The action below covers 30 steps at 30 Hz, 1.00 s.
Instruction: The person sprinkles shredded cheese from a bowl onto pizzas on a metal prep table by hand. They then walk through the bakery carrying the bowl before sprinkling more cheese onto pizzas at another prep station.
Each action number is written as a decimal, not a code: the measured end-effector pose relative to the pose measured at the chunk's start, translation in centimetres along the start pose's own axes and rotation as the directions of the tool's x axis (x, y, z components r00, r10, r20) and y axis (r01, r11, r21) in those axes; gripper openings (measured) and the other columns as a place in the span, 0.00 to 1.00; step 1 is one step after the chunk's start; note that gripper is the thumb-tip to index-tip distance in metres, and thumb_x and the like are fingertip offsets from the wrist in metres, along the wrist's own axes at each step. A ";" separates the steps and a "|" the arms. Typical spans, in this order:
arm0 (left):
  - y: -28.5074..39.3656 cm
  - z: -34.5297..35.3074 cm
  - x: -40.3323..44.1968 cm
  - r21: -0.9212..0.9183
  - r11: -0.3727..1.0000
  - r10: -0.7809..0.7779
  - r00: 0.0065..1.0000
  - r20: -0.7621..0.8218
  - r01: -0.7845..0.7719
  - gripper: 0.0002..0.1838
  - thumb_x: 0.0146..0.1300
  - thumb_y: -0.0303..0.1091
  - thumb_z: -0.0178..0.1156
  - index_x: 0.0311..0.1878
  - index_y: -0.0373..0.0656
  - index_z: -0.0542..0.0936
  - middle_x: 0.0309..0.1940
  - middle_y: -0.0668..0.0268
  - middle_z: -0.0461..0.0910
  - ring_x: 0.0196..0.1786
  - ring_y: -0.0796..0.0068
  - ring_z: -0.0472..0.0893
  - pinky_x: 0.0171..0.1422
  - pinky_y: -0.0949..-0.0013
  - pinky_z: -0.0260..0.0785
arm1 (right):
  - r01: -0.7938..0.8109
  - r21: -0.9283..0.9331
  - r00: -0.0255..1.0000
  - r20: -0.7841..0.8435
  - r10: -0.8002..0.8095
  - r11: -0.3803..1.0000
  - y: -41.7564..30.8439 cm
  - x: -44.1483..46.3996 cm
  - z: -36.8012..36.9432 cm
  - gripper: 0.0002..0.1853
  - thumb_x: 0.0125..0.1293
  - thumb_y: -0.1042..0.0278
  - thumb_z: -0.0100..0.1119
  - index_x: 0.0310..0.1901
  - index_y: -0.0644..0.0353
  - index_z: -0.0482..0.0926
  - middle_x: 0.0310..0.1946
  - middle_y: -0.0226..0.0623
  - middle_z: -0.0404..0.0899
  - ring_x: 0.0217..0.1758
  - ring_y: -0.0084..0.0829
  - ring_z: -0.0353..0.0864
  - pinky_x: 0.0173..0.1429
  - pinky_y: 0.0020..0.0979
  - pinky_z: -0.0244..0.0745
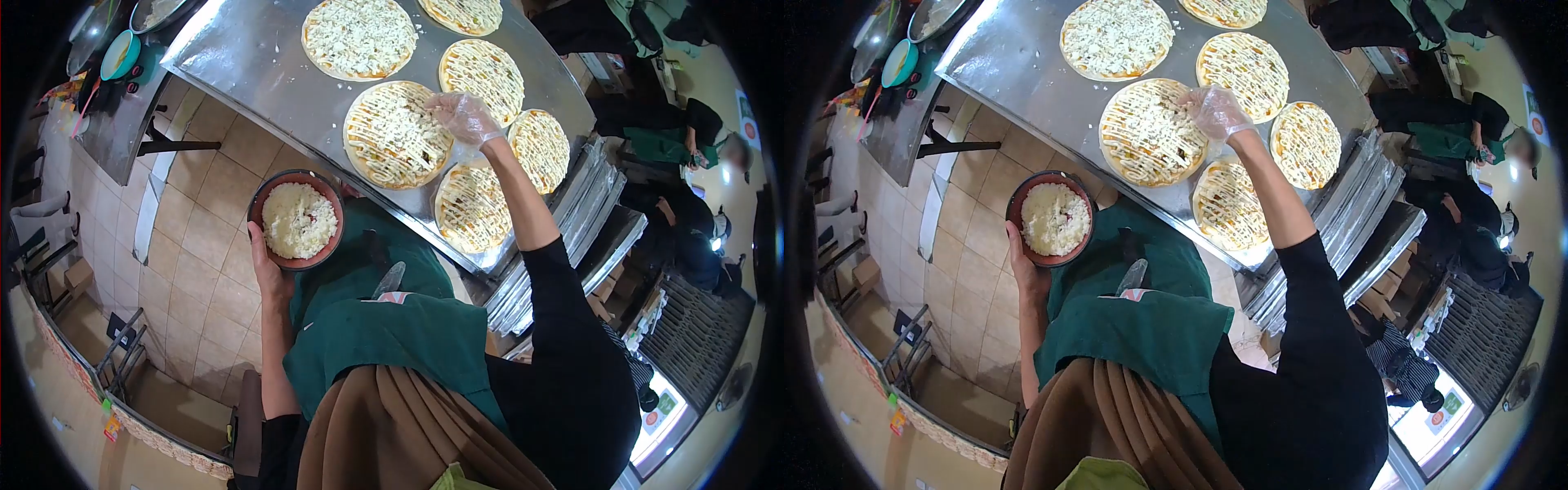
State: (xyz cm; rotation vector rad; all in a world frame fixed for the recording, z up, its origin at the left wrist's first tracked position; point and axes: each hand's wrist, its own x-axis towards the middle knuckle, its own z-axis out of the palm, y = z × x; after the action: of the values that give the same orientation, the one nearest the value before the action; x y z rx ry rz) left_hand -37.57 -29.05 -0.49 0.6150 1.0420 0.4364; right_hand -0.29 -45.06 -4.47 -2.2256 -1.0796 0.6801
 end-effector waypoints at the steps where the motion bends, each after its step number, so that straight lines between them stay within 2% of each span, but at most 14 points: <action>1: -0.1 0.0 0.1 -0.003 1.000 -0.002 1.000 0.000 0.002 0.31 0.71 0.57 0.43 0.66 0.42 0.64 0.62 0.62 0.70 0.61 0.66 0.73 0.66 0.60 0.65 | -0.063 -0.002 0.998 0.015 0.063 0.998 -0.2 0.0 -0.1 0.09 0.63 0.66 0.58 0.39 0.60 0.82 0.25 0.32 0.79 0.28 0.23 0.75 0.36 0.30 0.72; 2: -0.2 0.0 0.2 -0.006 1.000 -0.004 1.000 0.000 0.004 0.31 0.71 0.57 0.43 0.66 0.43 0.64 0.62 0.62 0.70 0.61 0.66 0.73 0.66 0.60 0.65 | -0.126 -0.005 0.992 0.030 0.126 0.992 -0.4 0.0 -0.3 0.08 0.63 0.67 0.58 0.39 0.60 0.82 0.25 0.33 0.80 0.28 0.23 0.76 0.36 0.30 0.72; 5: 0.2 0.9 0.0 0.005 1.000 -0.018 1.000 -0.007 0.018 0.31 0.71 0.57 0.44 0.66 0.43 0.64 0.62 0.62 0.71 0.61 0.66 0.73 0.66 0.61 0.65 | -0.108 -0.126 0.994 -0.006 0.108 0.986 -2.6 0.7 -0.8 0.08 0.61 0.67 0.58 0.38 0.59 0.82 0.26 0.34 0.80 0.28 0.25 0.76 0.37 0.31 0.73; 8: 0.3 1.3 0.0 0.018 0.999 -0.028 1.000 -0.005 0.028 0.32 0.72 0.57 0.41 0.66 0.40 0.64 0.61 0.60 0.71 0.62 0.67 0.73 0.66 0.62 0.65 | -0.131 -0.091 0.991 0.030 0.134 0.987 -3.9 2.2 -0.1 0.09 0.59 0.65 0.59 0.38 0.60 0.81 0.27 0.36 0.81 0.29 0.29 0.77 0.38 0.32 0.73; 11: 0.2 1.1 0.0 0.012 1.000 -0.023 1.000 -0.010 0.024 0.32 0.72 0.57 0.41 0.65 0.40 0.64 0.61 0.60 0.71 0.61 0.67 0.73 0.66 0.63 0.65 | -0.023 -0.190 0.999 0.038 0.031 0.981 -5.6 3.5 0.3 0.10 0.59 0.63 0.58 0.37 0.60 0.81 0.30 0.40 0.81 0.32 0.34 0.79 0.40 0.33 0.74; 14: 0.0 0.8 0.1 0.001 1.000 -0.010 1.000 -0.024 0.010 0.32 0.71 0.58 0.42 0.65 0.40 0.64 0.61 0.60 0.71 0.61 0.67 0.73 0.66 0.63 0.65 | 0.191 -0.168 0.982 0.043 -0.186 0.967 -3.5 4.8 2.2 0.10 0.59 0.64 0.57 0.38 0.60 0.80 0.35 0.44 0.81 0.37 0.38 0.80 0.45 0.35 0.75; 15: 0.0 0.7 0.0 -0.001 1.000 -0.007 1.000 -0.021 0.007 0.32 0.71 0.58 0.42 0.65 0.40 0.64 0.61 0.60 0.71 0.61 0.67 0.73 0.66 0.63 0.65 | 0.147 -0.184 0.986 0.102 -0.130 0.972 -5.1 4.7 2.0 0.10 0.60 0.67 0.53 0.40 0.60 0.80 0.38 0.45 0.81 0.41 0.40 0.80 0.50 0.36 0.75; 18: -0.1 0.6 -0.1 -0.007 1.000 0.000 1.000 -0.024 0.000 0.32 0.71 0.58 0.42 0.65 0.40 0.65 0.61 0.60 0.71 0.61 0.67 0.73 0.66 0.63 0.65 | 0.254 -0.329 0.966 0.142 -0.218 0.910 -6.5 4.7 2.8 0.11 0.61 0.70 0.50 0.43 0.60 0.79 0.40 0.45 0.81 0.44 0.42 0.80 0.53 0.36 0.75; 19: -0.1 0.6 -0.2 -0.006 1.000 -0.003 0.999 -0.033 0.002 0.32 0.71 0.58 0.42 0.65 0.40 0.65 0.61 0.60 0.71 0.61 0.67 0.73 0.66 0.63 0.65 | 0.263 -0.315 0.962 0.161 -0.222 0.912 -6.3 4.7 3.4 0.13 0.61 0.73 0.48 0.45 0.61 0.79 0.42 0.45 0.81 0.46 0.43 0.80 0.53 0.36 0.75; 22: -0.3 0.3 -0.2 -0.014 1.000 0.000 0.999 -0.049 0.000 0.32 0.71 0.58 0.42 0.65 0.40 0.65 0.61 0.60 0.71 0.61 0.67 0.73 0.66 0.63 0.65 | 0.393 -0.391 0.919 0.132 -0.371 0.833 -6.8 5.0 5.0 0.13 0.56 0.76 0.49 0.42 0.63 0.79 0.38 0.48 0.81 0.43 0.45 0.81 0.52 0.38 0.76; 23: -0.4 0.2 -0.2 -0.018 1.000 0.002 0.999 -0.053 -0.003 0.32 0.71 0.58 0.42 0.65 0.39 0.64 0.61 0.60 0.71 0.61 0.67 0.73 0.66 0.63 0.65 | 0.364 -0.375 0.931 0.163 -0.326 0.852 -7.1 4.4 4.6 0.12 0.55 0.77 0.50 0.41 0.62 0.78 0.37 0.50 0.80 0.42 0.47 0.81 0.51 0.39 0.76; 26: -0.3 0.2 -0.4 -0.021 1.000 -0.001 0.999 -0.053 0.000 0.33 0.71 0.58 0.42 0.65 0.39 0.64 0.60 0.60 0.71 0.61 0.67 0.73 0.66 0.63 0.65 | 0.386 -0.357 0.921 0.097 -0.377 0.851 -7.6 3.4 5.1 0.10 0.56 0.76 0.50 0.39 0.61 0.77 0.35 0.50 0.79 0.42 0.48 0.80 0.51 0.41 0.75; 30: -0.6 -0.1 -0.3 -0.054 0.999 -0.004 0.999 -0.041 0.002 0.33 0.71 0.58 0.43 0.65 0.39 0.64 0.60 0.60 0.72 0.60 0.67 0.74 0.65 0.63 0.66 | 0.368 -0.378 0.929 0.118 -0.350 0.849 -6.2 3.2 6.4 0.10 0.58 0.75 0.52 0.42 0.61 0.78 0.36 0.50 0.79 0.43 0.48 0.80 0.50 0.42 0.75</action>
State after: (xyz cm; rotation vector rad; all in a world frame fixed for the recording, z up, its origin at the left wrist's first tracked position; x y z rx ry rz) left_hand -37.75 -29.63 -0.75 0.5586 1.0668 0.4747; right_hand -5.96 -37.53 -5.41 -2.2360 -1.7314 0.3714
